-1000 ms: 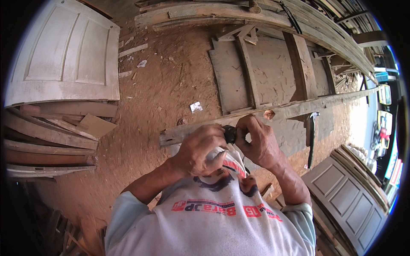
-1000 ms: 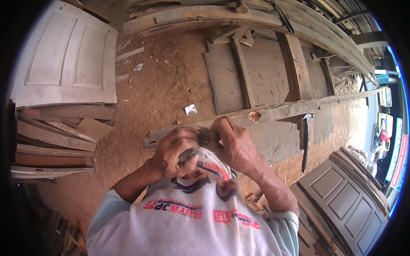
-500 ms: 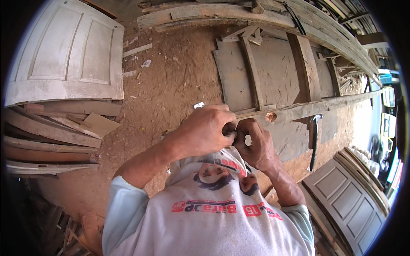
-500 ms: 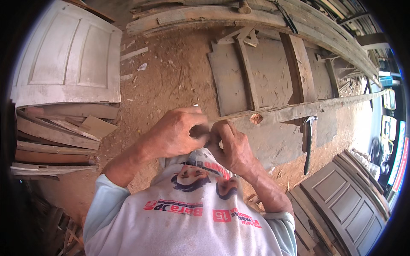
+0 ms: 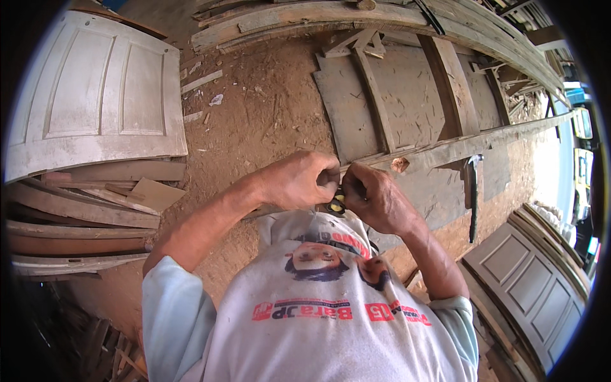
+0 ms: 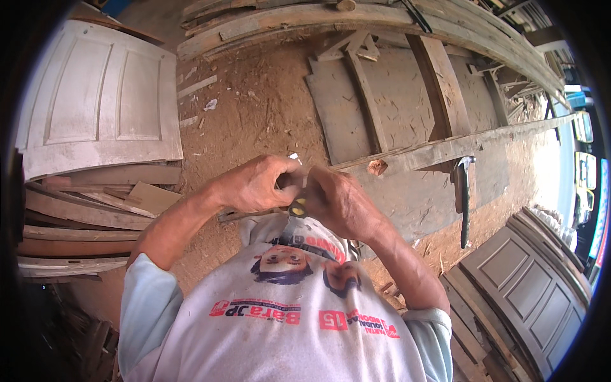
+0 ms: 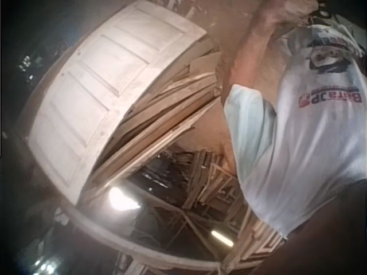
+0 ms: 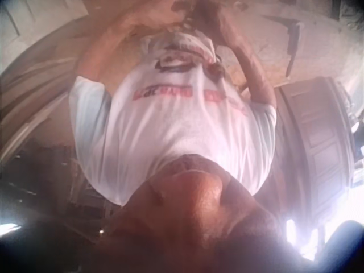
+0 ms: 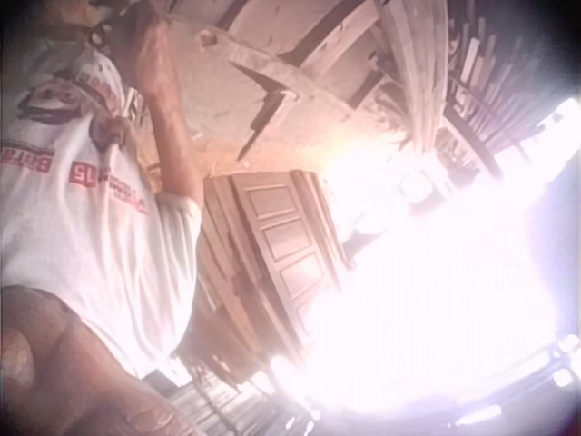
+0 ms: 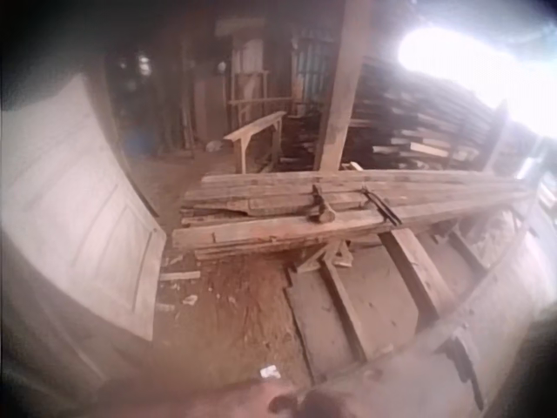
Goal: The person repeatedly strikes a small cylindrical wooden object with a hammer while holding it in the other hand. The person also briefly handles a small yellow object and a screwdriver before resuming hammering.
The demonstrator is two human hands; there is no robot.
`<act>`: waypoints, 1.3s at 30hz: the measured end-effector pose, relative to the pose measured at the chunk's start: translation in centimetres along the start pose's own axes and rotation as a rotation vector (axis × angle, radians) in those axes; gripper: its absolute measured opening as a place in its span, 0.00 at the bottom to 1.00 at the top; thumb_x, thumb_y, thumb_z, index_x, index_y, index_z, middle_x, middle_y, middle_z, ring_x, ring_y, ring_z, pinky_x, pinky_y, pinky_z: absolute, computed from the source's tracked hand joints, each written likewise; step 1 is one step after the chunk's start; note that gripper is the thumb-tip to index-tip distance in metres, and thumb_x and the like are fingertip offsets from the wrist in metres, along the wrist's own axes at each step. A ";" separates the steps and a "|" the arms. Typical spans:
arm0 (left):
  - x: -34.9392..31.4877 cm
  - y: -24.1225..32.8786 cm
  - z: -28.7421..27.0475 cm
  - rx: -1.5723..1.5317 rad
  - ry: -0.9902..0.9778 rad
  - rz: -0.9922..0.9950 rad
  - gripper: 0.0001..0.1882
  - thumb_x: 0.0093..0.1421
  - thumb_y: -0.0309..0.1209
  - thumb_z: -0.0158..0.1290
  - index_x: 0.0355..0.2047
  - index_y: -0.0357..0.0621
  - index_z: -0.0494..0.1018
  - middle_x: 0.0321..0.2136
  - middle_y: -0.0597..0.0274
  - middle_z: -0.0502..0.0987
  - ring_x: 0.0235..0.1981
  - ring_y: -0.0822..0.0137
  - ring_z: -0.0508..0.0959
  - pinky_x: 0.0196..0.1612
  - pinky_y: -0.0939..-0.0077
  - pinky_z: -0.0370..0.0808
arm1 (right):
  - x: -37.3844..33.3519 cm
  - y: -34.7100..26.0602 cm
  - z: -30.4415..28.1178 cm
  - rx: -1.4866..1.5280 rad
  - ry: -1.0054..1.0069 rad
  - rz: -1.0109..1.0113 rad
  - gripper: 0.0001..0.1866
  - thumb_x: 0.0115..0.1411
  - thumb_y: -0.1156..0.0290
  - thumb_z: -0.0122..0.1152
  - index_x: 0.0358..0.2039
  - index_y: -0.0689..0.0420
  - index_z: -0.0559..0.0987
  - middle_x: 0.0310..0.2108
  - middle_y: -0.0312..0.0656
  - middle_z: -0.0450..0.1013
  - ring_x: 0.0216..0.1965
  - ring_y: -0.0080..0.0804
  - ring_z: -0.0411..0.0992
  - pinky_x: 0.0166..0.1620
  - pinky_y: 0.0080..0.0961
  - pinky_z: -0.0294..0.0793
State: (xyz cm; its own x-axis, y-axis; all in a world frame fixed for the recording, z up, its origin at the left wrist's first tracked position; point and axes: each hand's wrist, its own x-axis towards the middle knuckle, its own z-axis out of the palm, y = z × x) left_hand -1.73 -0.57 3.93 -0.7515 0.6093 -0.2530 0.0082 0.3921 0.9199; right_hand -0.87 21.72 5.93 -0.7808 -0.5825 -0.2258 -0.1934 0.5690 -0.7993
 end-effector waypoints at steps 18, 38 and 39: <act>0.3 0.1 -0.4 -0.337 -0.178 -0.184 0.09 0.63 0.28 0.55 0.41 0.36 0.76 0.34 0.63 0.79 0.33 0.74 0.80 0.39 0.77 0.79 | -4.2 -2.3 1.2 -0.019 0.242 -0.209 0.15 0.62 0.75 0.65 0.49 0.60 0.79 0.44 0.47 0.76 0.41 0.44 0.80 0.41 0.36 0.80; -3.3 0.2 2.2 -0.025 0.225 0.253 0.10 0.57 0.21 0.59 0.41 0.34 0.77 0.34 0.54 0.75 0.35 0.59 0.80 0.39 0.66 0.78 | -1.8 -1.9 2.9 -0.145 0.360 -0.303 0.10 0.60 0.79 0.62 0.39 0.60 0.71 0.33 0.50 0.71 0.32 0.53 0.76 0.31 0.45 0.78; -3.4 0.4 2.5 -0.025 0.240 0.213 0.11 0.57 0.21 0.60 0.41 0.34 0.77 0.34 0.53 0.74 0.35 0.57 0.80 0.39 0.64 0.78 | -1.8 -1.9 3.0 -0.139 0.365 -0.288 0.10 0.60 0.79 0.62 0.40 0.60 0.71 0.33 0.50 0.72 0.32 0.53 0.77 0.31 0.45 0.78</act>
State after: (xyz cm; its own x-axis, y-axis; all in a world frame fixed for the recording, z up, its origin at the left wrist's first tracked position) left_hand 2.50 -0.75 4.40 -0.8690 0.4944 0.0213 0.1679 0.2542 0.9525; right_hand 2.65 19.95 6.18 -0.8364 -0.5004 0.2237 -0.4903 0.5007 -0.7133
